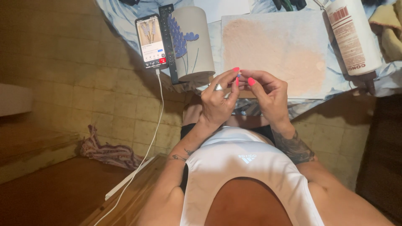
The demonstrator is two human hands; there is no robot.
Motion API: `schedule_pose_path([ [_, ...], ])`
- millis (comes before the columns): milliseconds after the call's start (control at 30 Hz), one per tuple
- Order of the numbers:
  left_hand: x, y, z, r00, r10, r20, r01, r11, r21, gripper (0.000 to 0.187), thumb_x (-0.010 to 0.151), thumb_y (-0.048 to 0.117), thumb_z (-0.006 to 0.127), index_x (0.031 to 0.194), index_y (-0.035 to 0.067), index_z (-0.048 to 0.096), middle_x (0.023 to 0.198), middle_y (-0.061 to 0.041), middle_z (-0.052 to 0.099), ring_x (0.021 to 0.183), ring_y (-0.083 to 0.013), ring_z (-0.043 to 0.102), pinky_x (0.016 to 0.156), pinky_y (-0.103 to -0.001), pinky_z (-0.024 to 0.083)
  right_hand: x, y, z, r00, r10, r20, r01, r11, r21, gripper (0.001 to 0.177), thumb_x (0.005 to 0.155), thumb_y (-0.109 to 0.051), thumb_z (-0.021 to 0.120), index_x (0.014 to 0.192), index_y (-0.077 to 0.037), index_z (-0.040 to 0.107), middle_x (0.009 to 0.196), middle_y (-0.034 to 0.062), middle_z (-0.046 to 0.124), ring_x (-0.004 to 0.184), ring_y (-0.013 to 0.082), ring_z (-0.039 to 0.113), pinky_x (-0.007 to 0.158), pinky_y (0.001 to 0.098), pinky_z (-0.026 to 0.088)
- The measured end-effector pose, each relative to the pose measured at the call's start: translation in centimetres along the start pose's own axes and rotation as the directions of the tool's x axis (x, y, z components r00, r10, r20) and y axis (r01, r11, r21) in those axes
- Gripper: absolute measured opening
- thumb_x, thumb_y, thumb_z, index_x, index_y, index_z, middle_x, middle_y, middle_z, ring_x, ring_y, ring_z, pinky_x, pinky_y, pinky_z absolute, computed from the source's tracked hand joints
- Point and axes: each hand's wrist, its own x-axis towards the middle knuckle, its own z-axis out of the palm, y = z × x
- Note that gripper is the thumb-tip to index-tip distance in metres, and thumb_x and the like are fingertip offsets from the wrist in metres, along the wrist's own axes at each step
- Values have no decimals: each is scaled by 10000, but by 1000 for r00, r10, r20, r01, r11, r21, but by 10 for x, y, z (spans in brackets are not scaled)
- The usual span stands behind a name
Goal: Decorating a white cylindrical object by gluing small blue floral cutouts onto its surface.
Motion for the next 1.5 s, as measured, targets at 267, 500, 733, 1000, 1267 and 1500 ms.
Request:
schedule_pose_path([
  [267, 1, 0, -2, 1000, -6, 10, 6, 1000, -20, 166, 741, 37, 596, 906, 44, 610, 856, -77, 620, 697, -190, 629, 569, -236, 523, -1, 5, -2, 999, 35, 12, -36, 997, 69, 289, 852, -54, 457, 1107, 81, 429, 892, 213, 586, 793, 189, 584, 754, 331, 506],
  [500, 0, 1, -4, 1000, -7, 12, 7, 1000, -9, 182, 735, 41, 602, 917, 42, 606, 869, -76, 617, 697, -173, 630, 560, -210, 526, -1, 8, -3, 998, 58, 11, -59, 994, 91, 272, 840, -31, 467, 1083, 83, 424, 881, 220, 584, 785, 195, 588, 753, 350, 512],
  [733, 2, 8, -10, 995, 70, 66, -73, 996, 52, 211, 744, 55, 572, 953, 78, 596, 903, -56, 604, 736, -177, 626, 583, -248, 525, 1, 13, -4, 997, 19, -81, -25, 997, -79, 302, 747, -30, 673, 997, 35, 517, 824, 140, 620, 716, 93, 592, 669, 204, 507],
  [1000, 8, 18, -18, 994, 50, 101, -53, 998, 32, 149, 764, 132, 616, 906, 89, 601, 850, -24, 601, 719, -169, 621, 575, -231, 506, 11, 10, -14, 572, -775, 270, 755, 368, -543, 301, 731, 55, 707, 805, 15, 417, 702, 122, 628, 517, 264, 584, 506, 328, 496],
  [1267, 6, 19, -14, 974, 85, 209, -114, 985, 131, 65, 760, 106, 606, 821, 91, 621, 737, -17, 601, 648, -174, 620, 508, -236, 487, 18, -6, -24, 446, -762, 470, 824, 144, -548, 297, 748, 52, 689, 780, -20, 403, 716, 98, 641, 541, 240, 585, 473, 315, 485],
  [1500, 15, 21, -19, 937, 72, 343, -101, 993, 68, 78, 796, 152, 568, 824, 94, 612, 702, -21, 596, 620, -206, 617, 483, -257, 482, 29, -26, -36, 268, -654, 708, 918, -50, -394, 159, 821, 54, 524, 693, 13, 439, 660, 160, 561, 524, 283, 559, 474, 336, 479],
])
